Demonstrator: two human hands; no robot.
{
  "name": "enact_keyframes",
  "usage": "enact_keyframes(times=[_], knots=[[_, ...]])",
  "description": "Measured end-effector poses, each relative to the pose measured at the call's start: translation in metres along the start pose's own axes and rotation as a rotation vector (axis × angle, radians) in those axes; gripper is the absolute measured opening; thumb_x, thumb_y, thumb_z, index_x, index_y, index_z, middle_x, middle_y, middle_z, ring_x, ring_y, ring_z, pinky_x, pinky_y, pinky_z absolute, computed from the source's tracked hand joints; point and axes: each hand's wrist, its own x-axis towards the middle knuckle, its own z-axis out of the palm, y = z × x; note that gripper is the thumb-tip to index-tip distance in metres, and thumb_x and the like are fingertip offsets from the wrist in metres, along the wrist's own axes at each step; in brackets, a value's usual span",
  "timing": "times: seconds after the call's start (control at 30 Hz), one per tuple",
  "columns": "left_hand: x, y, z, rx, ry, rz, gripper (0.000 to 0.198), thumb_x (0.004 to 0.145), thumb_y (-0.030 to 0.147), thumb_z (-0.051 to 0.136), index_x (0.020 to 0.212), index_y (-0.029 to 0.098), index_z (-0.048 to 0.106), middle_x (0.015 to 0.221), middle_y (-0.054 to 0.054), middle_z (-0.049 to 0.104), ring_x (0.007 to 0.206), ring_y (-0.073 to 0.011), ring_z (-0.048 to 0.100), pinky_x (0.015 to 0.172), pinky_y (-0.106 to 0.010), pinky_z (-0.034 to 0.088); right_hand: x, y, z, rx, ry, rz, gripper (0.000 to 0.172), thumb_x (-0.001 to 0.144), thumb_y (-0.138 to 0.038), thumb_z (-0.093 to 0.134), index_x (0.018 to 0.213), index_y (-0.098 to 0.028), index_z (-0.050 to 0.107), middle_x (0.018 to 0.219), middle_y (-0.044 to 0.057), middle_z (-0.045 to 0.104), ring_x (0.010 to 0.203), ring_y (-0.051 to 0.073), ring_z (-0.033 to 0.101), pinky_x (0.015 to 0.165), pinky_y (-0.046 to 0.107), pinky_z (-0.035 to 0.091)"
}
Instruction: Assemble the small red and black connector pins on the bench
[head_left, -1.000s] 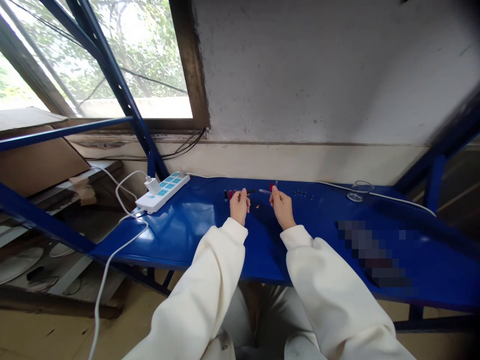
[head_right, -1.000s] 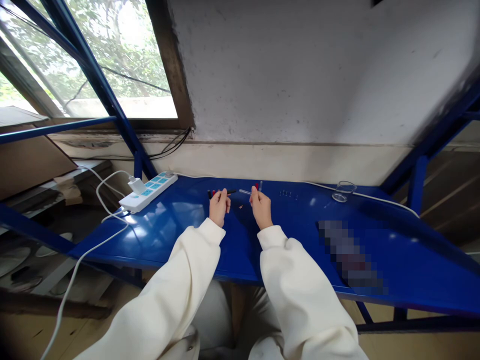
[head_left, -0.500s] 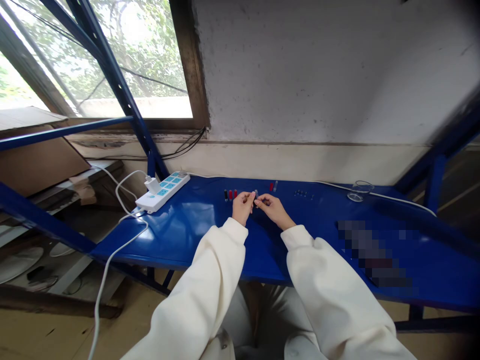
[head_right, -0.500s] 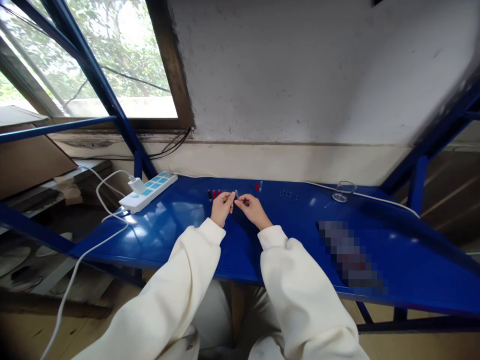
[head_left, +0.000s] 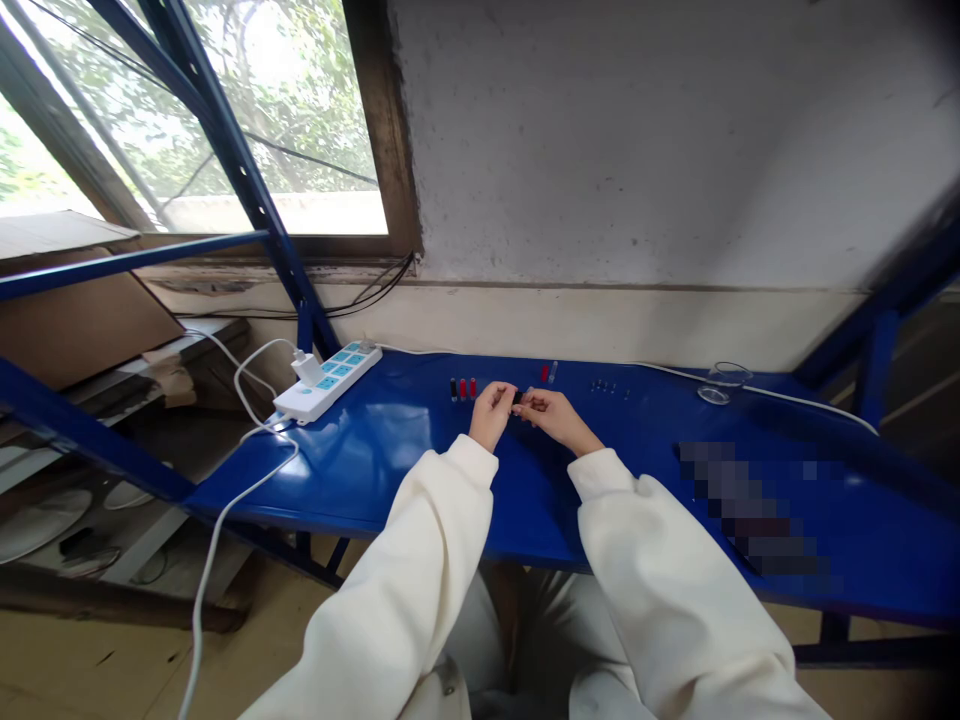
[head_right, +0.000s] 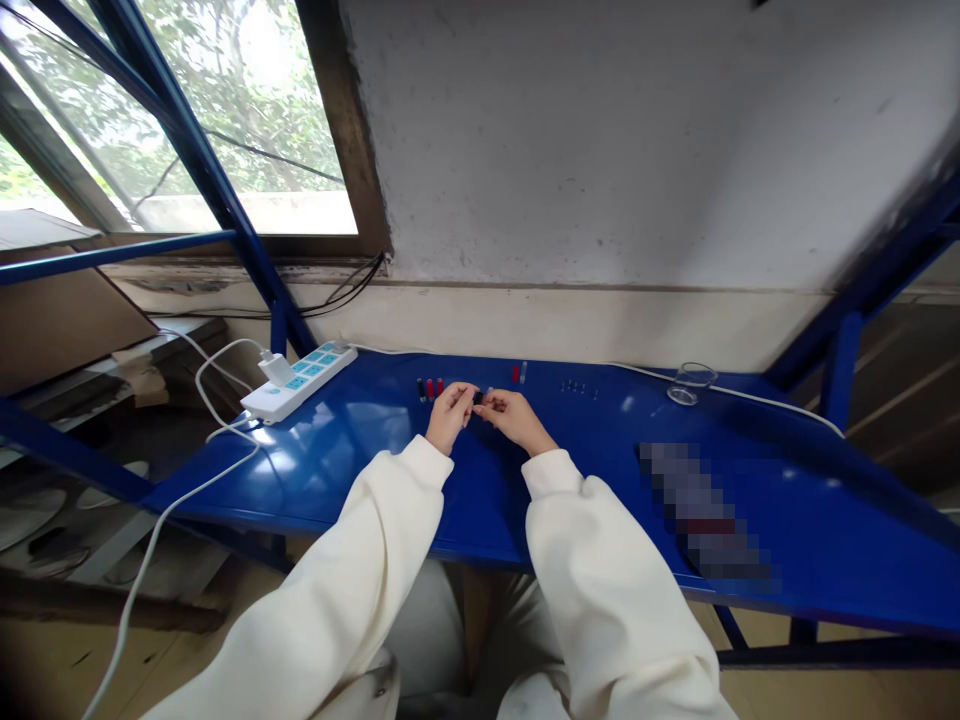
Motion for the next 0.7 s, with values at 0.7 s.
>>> enact_keyframes(times=[0.7], knots=[[-0.012, -0.003, 0.001, 0.587, -0.161, 0.228, 0.018, 0.079, 0.024, 0.042, 0.075, 0.019, 0.059, 0.055, 0.002, 0.051, 0.049, -0.0098, 0.044, 0.052, -0.021, 0.033, 0.045, 0.049, -0.05, -0.731, 0.342, 0.252, 0.016, 0.07, -0.033, 0.056, 0.07, -0.018, 0.063, 0.065, 0.003, 0.063, 0.061, 0.014, 0.056, 0.052, 0.023, 0.034]])
